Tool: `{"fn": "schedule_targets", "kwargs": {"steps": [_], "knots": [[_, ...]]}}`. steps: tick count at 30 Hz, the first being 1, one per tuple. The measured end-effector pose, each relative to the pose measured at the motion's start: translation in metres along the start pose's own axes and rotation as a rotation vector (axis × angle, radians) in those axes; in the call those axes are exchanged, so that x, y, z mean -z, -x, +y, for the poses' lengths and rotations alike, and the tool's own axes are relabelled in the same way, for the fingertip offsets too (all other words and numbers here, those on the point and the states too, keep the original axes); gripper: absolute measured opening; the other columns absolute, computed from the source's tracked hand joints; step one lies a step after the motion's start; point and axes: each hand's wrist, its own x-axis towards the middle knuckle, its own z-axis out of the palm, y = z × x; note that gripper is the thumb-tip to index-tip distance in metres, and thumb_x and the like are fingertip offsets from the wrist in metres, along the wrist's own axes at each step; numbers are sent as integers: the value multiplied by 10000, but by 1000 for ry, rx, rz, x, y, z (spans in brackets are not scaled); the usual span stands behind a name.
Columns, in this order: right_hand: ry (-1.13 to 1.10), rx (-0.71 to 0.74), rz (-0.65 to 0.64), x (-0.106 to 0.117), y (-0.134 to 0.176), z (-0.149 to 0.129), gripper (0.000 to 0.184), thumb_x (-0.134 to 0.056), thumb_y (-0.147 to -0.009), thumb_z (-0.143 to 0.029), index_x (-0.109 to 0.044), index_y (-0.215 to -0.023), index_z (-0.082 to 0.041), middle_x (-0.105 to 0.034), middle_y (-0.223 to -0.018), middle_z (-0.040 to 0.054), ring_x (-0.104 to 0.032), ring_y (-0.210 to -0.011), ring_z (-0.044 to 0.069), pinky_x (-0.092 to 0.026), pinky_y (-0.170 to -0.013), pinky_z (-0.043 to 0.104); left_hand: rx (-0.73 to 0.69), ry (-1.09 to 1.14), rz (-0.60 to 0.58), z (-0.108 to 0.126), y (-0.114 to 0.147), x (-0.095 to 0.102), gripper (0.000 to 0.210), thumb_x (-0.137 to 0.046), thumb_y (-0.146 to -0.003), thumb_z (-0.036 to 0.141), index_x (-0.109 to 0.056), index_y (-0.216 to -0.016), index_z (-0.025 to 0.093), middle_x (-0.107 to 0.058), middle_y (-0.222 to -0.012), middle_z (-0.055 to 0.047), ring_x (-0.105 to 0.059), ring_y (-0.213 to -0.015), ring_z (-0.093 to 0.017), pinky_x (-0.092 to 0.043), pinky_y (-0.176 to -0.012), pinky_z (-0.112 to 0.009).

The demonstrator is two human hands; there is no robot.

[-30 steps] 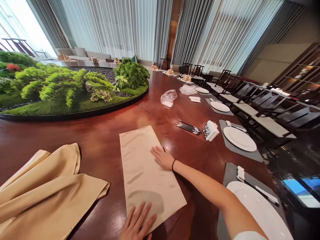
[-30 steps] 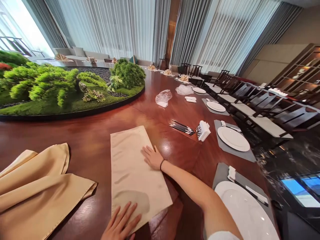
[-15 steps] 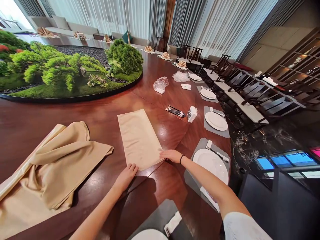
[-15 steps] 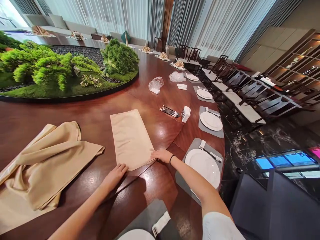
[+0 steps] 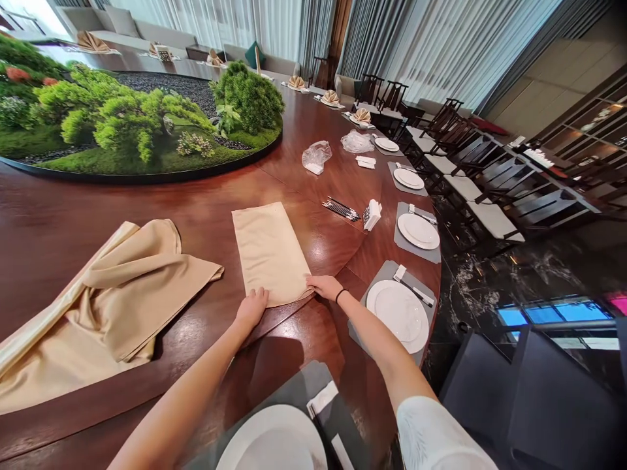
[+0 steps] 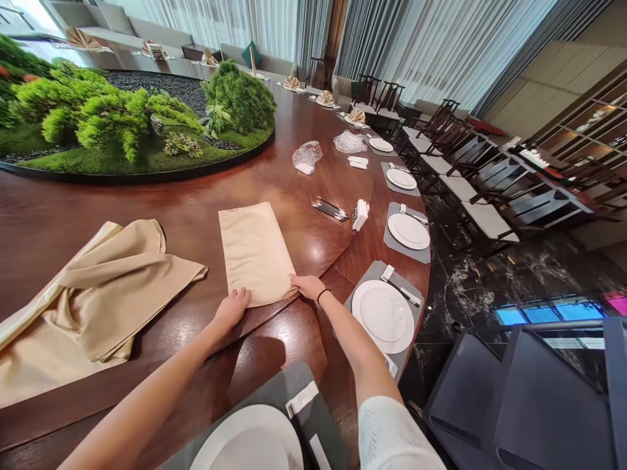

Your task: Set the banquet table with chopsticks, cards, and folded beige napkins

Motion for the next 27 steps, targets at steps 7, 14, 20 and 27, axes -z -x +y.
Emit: {"fn": "schedule_targets", "kwargs": {"steps": [7, 14, 20, 27], "knots": [[-56, 80, 5, -25, 4, -32, 300, -436, -949, -169, -647, -1143, -257, -638, -1246, 32, -505, -1251, 171, -264, -1104, 424, -128, 313, 17, -49, 44, -7, 249, -371, -879, 148, -600, -971, 183, -630, -986, -95, -569, -977, -222, -447, -912, -350], [-406, -238, 115, -38, 20, -52, 242, -446, -942, -290, -664, -963, -186, -704, -879, 20, -641, -798, 154, -472, -727, 241, 193, 778, 83, -60, 87, -27, 314, -400, -891, 427, -585, -991, 193, -658, -800, -18, -614, -748, -183, -464, -715, -270], [-254, -380, 179, -27, 3, -63, 256, -436, -926, -273, -595, -1106, -185, -667, -988, 60, -614, -893, 193, -474, -788, 298, 249, 595, 168, -58, 53, -25, 390, -394, -904, 326, -444, -1247, 148, -612, -849, -48, -598, -802, -201, -457, -781, -313], [28, 194, 48, -22, 9, -66, 375, -551, -883, -278, -546, -1250, -205, -555, -1305, 114, -415, -1294, 257, -296, -1056, 439, -155, 178, 154, -55, 53, -10, 263, -432, -922, 306, -561, -1131, 213, -538, -1233, -114, -448, -1161, -267, -384, -963, -402]]}}
